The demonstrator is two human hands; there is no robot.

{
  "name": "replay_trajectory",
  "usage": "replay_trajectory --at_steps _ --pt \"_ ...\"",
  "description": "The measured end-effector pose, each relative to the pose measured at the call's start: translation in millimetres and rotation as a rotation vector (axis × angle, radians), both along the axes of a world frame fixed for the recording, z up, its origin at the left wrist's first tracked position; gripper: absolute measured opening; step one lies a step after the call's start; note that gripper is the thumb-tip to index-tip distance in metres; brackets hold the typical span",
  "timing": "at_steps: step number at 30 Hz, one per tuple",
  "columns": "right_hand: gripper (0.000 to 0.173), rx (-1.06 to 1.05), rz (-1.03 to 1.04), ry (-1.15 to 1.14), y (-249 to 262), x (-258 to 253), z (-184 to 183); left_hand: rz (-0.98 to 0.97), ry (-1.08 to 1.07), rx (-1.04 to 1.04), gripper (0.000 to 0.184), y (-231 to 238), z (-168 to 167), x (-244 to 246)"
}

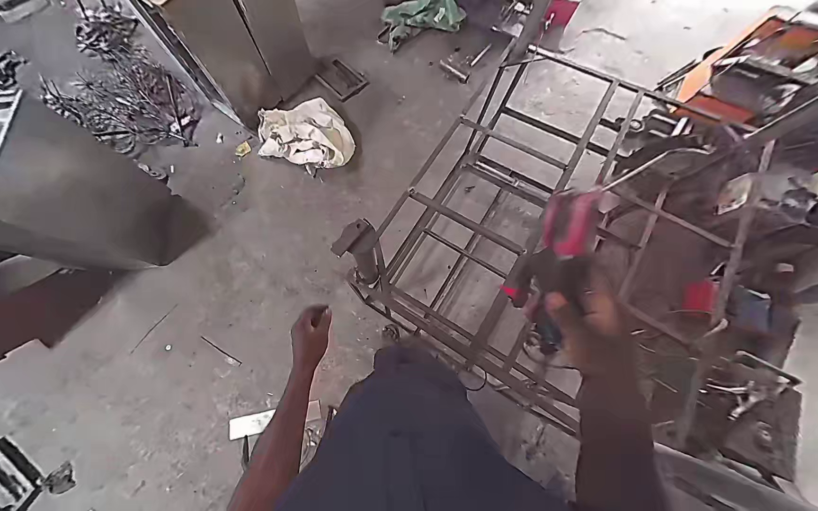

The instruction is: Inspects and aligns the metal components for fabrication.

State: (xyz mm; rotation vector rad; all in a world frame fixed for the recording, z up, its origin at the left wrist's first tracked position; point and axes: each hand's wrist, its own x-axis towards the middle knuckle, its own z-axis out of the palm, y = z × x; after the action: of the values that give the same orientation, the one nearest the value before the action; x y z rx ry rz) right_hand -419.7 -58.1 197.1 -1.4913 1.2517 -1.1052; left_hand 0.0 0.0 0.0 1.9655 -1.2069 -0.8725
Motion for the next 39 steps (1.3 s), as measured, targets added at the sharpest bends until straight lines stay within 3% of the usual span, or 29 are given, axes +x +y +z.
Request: replay_trajectory --at_steps 3,7,10,14,20,22,25,29,32,34,39 --pt "0.072 0.158 -0.081 0.097 -16 30 -60 -0.192 -0.146 -0.206 0.04 -90 63 5" --pt "0.073 0.296 -0.105 -0.07 -15 71 -97 -0.526 -0.522 0.084 0.074 -172 104 0" --pt "0.075 0.427 -0.147 -0.116 -15 96 -103 -0.671 -0.658 0.301 0.061 -205 107 -2" --pt "0.072 0.53 -0.338 -0.094 -12 124 -141 -0.793 -0.665 0.308 0.049 -215 101 4" --pt "0.074 0.597 -0.53 0.428 -11 177 -244 -0.942 -0.601 0.189 0.044 -233 85 34" --pt "0.08 0.638 -0.598 0.528 -3 195 -279 -1.013 -0.53 0.152 0.044 -242 84 45" --pt "0.087 0.729 -0.718 0.65 20 196 -297 -1.075 -0.295 0.184 0.044 -252 81 61" --pt "0.086 0.73 -0.91 0.719 45 170 -300 -0.907 0.36 0.263 0.055 -233 77 97" --pt "0.089 0.701 -1.041 0.778 57 128 -323 -0.791 0.673 0.26 0.064 -209 73 114" --pt "0.083 0.713 -1.122 0.785 60 104 -337 -0.731 0.811 0.268 0.062 -193 70 122" --pt "0.076 0.825 -1.246 0.841 53 64 -373 -0.691 0.925 0.297 0.056 -164 71 120"
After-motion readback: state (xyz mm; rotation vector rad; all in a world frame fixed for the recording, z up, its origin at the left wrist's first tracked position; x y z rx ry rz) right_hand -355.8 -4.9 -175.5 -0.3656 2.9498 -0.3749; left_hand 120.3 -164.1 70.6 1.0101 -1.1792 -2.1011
